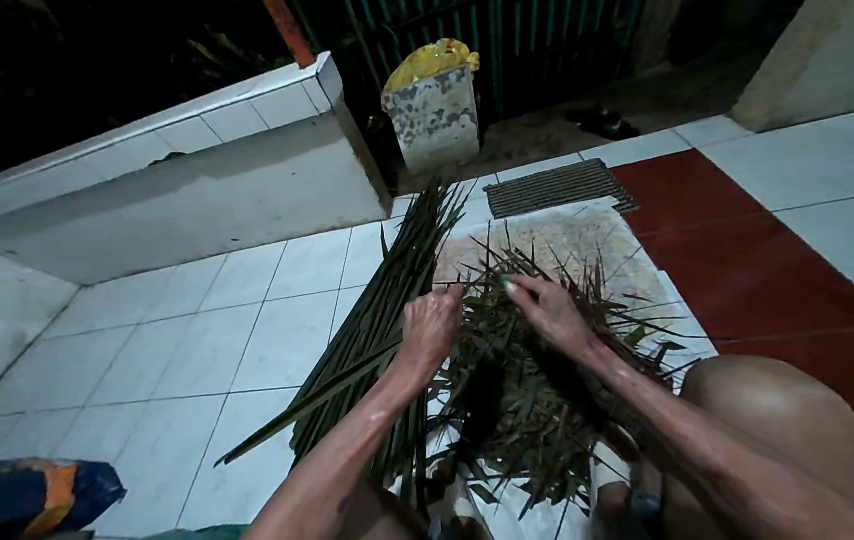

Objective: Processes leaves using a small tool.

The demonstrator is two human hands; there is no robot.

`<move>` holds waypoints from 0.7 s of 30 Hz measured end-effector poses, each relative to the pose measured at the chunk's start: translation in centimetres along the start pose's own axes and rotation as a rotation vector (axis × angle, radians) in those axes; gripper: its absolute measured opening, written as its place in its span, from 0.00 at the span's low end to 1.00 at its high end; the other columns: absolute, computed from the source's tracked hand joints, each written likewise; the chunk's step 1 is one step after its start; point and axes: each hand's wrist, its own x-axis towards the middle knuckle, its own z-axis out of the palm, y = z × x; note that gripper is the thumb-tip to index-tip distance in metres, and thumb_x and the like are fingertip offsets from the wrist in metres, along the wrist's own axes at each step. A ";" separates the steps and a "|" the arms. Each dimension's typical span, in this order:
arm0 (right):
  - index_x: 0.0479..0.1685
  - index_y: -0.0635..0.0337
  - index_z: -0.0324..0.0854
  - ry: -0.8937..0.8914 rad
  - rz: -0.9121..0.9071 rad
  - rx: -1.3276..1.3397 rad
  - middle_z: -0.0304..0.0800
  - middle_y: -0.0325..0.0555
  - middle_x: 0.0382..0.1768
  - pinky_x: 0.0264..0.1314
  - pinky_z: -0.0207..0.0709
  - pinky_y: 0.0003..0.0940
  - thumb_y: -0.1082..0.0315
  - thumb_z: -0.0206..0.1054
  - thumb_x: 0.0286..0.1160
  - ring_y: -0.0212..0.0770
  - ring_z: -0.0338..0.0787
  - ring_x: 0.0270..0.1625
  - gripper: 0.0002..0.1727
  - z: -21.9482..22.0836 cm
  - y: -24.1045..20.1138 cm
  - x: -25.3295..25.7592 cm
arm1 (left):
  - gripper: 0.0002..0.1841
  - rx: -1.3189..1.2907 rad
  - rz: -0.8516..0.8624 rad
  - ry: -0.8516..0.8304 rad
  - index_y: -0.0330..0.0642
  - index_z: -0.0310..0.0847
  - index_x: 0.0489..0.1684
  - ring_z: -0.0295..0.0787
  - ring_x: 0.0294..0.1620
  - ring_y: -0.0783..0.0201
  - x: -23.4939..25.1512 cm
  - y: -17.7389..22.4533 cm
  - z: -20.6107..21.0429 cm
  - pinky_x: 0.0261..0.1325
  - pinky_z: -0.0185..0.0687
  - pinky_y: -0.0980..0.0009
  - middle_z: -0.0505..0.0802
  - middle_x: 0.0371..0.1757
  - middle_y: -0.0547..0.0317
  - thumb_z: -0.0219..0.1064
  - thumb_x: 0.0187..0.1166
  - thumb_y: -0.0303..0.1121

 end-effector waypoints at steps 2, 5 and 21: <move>0.72 0.51 0.85 -0.086 -0.019 0.028 0.93 0.48 0.45 0.52 0.84 0.46 0.51 0.56 0.91 0.42 0.90 0.42 0.23 0.8 -0.4 -0.2 | 0.14 0.048 0.043 0.041 0.49 0.91 0.58 0.94 0.38 0.45 0.0 0.5 0.1 0.38 0.86 0.46 0.95 0.39 0.48 0.59 0.87 0.36; 0.71 0.52 0.85 -0.141 -0.023 0.056 0.90 0.45 0.39 0.48 0.82 0.41 0.51 0.54 0.92 0.38 0.87 0.38 0.23 0.9 -1.1 -0.2 | 0.12 0.126 0.112 0.148 0.45 0.91 0.54 0.94 0.33 0.46 -0.1 0.8 0.6 0.31 0.85 0.51 0.94 0.36 0.48 0.62 0.84 0.32; 0.67 0.46 0.89 -0.052 0.107 -0.196 0.94 0.49 0.54 0.63 0.79 0.61 0.50 0.56 0.91 0.52 0.91 0.59 0.21 -0.5 -1.3 0.3 | 0.14 0.297 0.268 0.358 0.42 0.91 0.56 0.90 0.30 0.49 -0.2 1.4 1.8 0.25 0.79 0.59 0.91 0.32 0.49 0.67 0.75 0.24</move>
